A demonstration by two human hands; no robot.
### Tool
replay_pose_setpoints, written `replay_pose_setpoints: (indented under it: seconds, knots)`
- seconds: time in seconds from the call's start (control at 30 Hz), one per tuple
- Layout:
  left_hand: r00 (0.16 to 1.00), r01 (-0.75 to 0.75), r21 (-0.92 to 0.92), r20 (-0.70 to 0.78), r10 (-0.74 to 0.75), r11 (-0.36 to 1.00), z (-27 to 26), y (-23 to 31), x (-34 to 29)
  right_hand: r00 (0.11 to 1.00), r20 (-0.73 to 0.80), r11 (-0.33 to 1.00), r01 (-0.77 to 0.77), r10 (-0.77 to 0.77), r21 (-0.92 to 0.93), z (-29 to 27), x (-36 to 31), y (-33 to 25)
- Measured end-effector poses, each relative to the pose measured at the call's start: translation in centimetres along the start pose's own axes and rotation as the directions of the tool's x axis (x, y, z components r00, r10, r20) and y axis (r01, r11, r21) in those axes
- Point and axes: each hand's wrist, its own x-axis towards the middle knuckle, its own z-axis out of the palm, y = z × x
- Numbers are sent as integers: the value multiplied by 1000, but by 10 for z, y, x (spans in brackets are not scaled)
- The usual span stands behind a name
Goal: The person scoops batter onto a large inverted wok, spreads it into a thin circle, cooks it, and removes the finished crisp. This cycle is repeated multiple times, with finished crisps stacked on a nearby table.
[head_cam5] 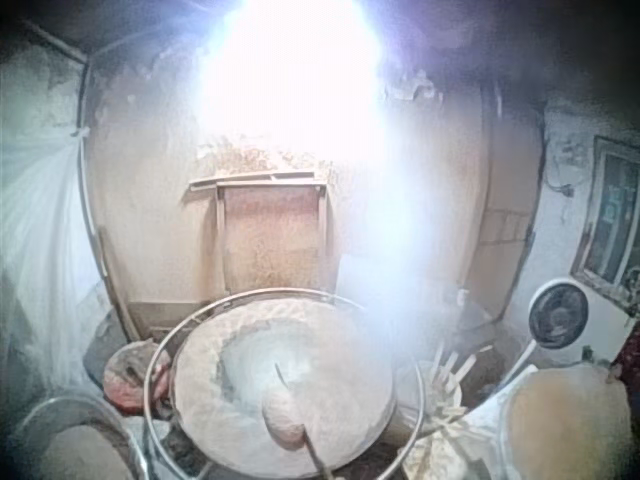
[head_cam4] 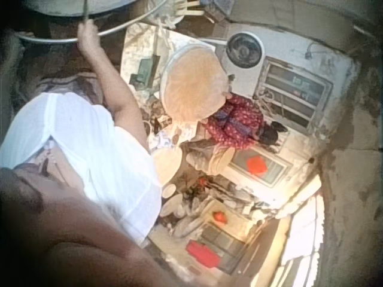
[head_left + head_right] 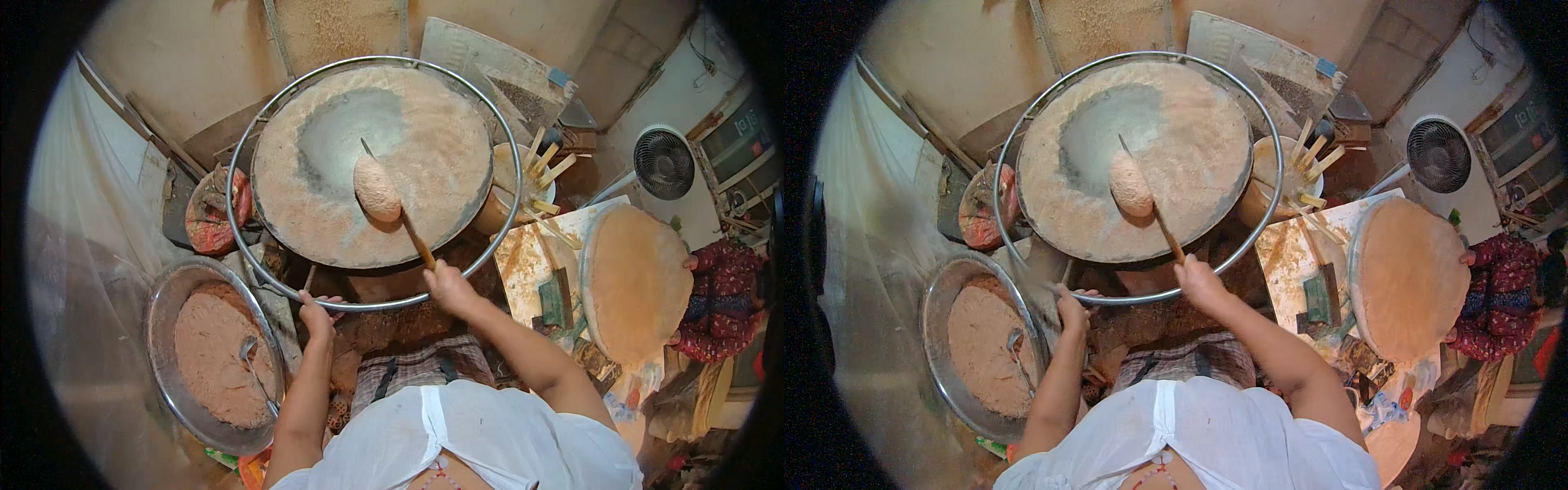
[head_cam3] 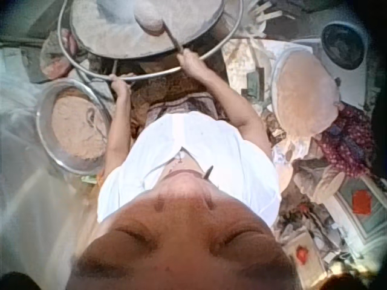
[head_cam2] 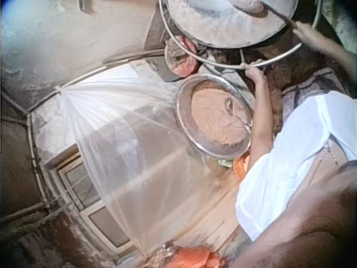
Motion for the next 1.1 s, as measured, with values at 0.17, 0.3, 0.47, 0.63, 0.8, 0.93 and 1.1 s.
replay_pose_setpoints:
  seconds: [0.17,0.3,0.47,0.63,0.8,0.93,1.1]
  knots:
    - [935,136,283,281,-217,950,-1,-11,-25,989,-60,989,-130,134,64,-19,-8,31]
    - [884,65,465,383,-267,883,7,-27,-41,1000,-7,999,-16,16,38,19,-9,6]
    - [667,92,612,547,-505,785,-1,7,-36,993,-60,994,-95,97,47,-29,2,29]
    - [994,-99,-1,40,99,995,-29,-13,10,999,36,996,-41,38,76,25,-20,5]
    - [977,14,203,207,-57,979,7,-4,-32,1000,-23,1000,16,-16,5,-26,-6,27]
    - [883,137,387,369,-289,912,19,-21,-49,990,37,981,-136,132,136,23,-35,24]
    - [618,84,536,633,-465,840,21,-29,-55,994,101,998,-46,43,35,-7,-4,6]
